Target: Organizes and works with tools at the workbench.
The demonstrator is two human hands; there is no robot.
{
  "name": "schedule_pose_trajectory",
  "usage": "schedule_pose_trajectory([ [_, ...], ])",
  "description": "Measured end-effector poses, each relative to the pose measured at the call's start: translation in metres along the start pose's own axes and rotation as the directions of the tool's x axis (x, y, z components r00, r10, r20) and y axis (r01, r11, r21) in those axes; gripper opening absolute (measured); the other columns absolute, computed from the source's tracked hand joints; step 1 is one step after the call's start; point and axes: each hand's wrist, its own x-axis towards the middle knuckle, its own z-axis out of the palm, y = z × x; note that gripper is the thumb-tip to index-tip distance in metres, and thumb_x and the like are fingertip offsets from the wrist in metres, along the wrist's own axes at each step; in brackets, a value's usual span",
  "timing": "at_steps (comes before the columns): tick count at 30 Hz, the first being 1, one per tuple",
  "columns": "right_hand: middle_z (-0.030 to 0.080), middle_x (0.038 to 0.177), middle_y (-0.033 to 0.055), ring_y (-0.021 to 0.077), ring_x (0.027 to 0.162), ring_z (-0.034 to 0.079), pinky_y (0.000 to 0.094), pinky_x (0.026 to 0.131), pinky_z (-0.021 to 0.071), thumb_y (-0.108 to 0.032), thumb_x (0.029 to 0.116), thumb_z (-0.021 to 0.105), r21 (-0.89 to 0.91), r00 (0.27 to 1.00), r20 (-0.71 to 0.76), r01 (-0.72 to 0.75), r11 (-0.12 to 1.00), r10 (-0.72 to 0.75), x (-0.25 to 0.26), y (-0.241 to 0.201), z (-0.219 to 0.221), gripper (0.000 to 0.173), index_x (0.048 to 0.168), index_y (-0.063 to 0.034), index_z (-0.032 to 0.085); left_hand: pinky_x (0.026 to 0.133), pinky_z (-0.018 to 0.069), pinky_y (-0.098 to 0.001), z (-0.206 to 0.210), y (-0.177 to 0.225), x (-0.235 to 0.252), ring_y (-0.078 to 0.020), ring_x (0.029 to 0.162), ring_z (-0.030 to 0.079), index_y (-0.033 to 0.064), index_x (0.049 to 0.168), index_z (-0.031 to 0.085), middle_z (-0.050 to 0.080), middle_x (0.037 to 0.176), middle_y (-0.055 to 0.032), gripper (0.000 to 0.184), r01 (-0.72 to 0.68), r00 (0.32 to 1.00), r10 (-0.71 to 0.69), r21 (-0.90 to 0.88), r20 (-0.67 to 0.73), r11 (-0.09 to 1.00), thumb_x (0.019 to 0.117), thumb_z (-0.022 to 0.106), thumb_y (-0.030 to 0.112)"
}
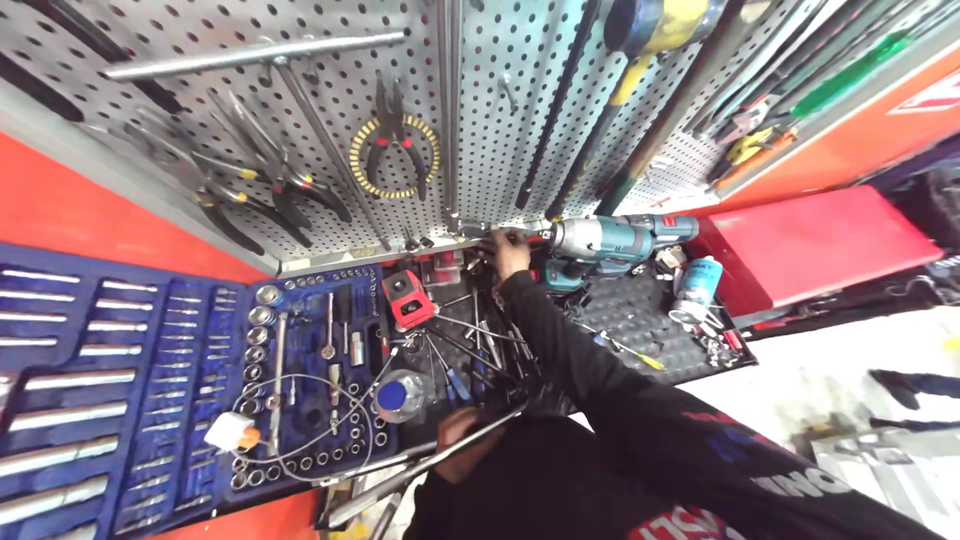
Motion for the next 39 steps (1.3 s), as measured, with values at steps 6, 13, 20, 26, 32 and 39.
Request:
schedule_pose_trajectory([
  [6,0.069,0.095,0.0113,0.0235,0.077,0.071,0.0462,0.072,0.0628,-0.037,0.0967,0.071,-0.242,0.987,-0.012,0.153,0.958,-0.160,0.004,0.001,0.006,0.036,0.115,-0.0077,0.061,0.086,0.0628,-0.0288,0.002,-0.003,-0.003,-0.0088,0.091,0.074,0.0096,0.092,0.079,0.078,0.094,-0.0014,0.021,-0.001,1.000,0.001,-0.012,-0.013,1.000,0.0823,0.086,0.027],
  [13,0.071,0.095,0.0100,0.0233,0.075,0.071,0.0466,0.070,0.0623,-0.047,0.0961,0.069,-0.326,0.979,-0.034,0.177,0.929,-0.199,0.003,0.006,-0.004,0.046,0.123,-0.0107,0.059,0.085,0.0628,-0.0296,0.003,-0.004,-0.003,-0.0098,0.090,0.074,0.0079,0.092,0.078,0.078,0.093,-0.0030,0.022,0.007,1.000,-0.007,-0.021,-0.015,1.000,0.0826,0.086,0.026],
  [20,0.071,0.091,0.0089,0.0200,0.079,0.071,0.0441,0.075,0.0618,-0.028,0.0972,0.070,-0.479,0.876,0.346,0.474,0.739,-0.337,-0.027,0.022,-0.017,0.027,0.108,-0.0039,0.067,0.087,0.0621,-0.0312,0.000,-0.003,-0.001,-0.0113,0.091,0.073,0.0072,0.091,0.078,0.077,0.093,-0.0041,0.021,-0.011,1.000,0.010,-0.075,-0.015,0.997,0.0836,0.086,0.025],
  [26,0.068,0.131,0.0129,0.0322,0.122,0.065,0.0577,0.105,0.0494,-0.026,0.0975,0.063,-0.645,0.625,0.763,0.721,0.253,0.165,-0.038,0.066,0.020,0.038,0.134,-0.0162,0.067,0.089,0.0617,-0.0324,0.000,-0.003,-0.002,-0.0125,0.093,0.074,0.0061,0.091,0.078,0.078,0.095,-0.0057,0.022,0.013,1.000,-0.012,-0.058,0.015,0.998,0.0843,0.085,0.026],
  [32,0.066,0.133,0.0161,0.0390,0.121,0.064,0.0648,0.097,0.0512,-0.025,0.0949,0.063,-0.627,0.594,0.773,0.768,0.131,0.222,-0.026,0.074,0.042,0.043,0.137,-0.0228,0.064,0.089,0.0621,-0.0306,-0.002,0.001,0.001,-0.0111,0.093,0.074,0.0052,0.093,0.078,0.078,0.095,-0.0058,0.023,0.018,0.999,-0.017,-0.044,0.027,0.999,0.0834,0.086,0.024],
  [39,0.054,0.150,0.0170,0.0436,0.128,0.059,0.0683,0.095,0.0507,-0.027,0.0975,0.061,-0.554,0.531,0.800,0.832,0.003,0.280,-0.035,0.065,0.032,0.049,0.146,-0.0260,0.056,0.086,0.0629,-0.0302,-0.001,-0.003,0.002,-0.0103,0.090,0.073,0.0070,0.094,0.077,0.077,0.094,-0.0036,0.021,-0.010,1.000,0.012,-0.074,0.019,0.997,0.0852,0.085,0.024],
])
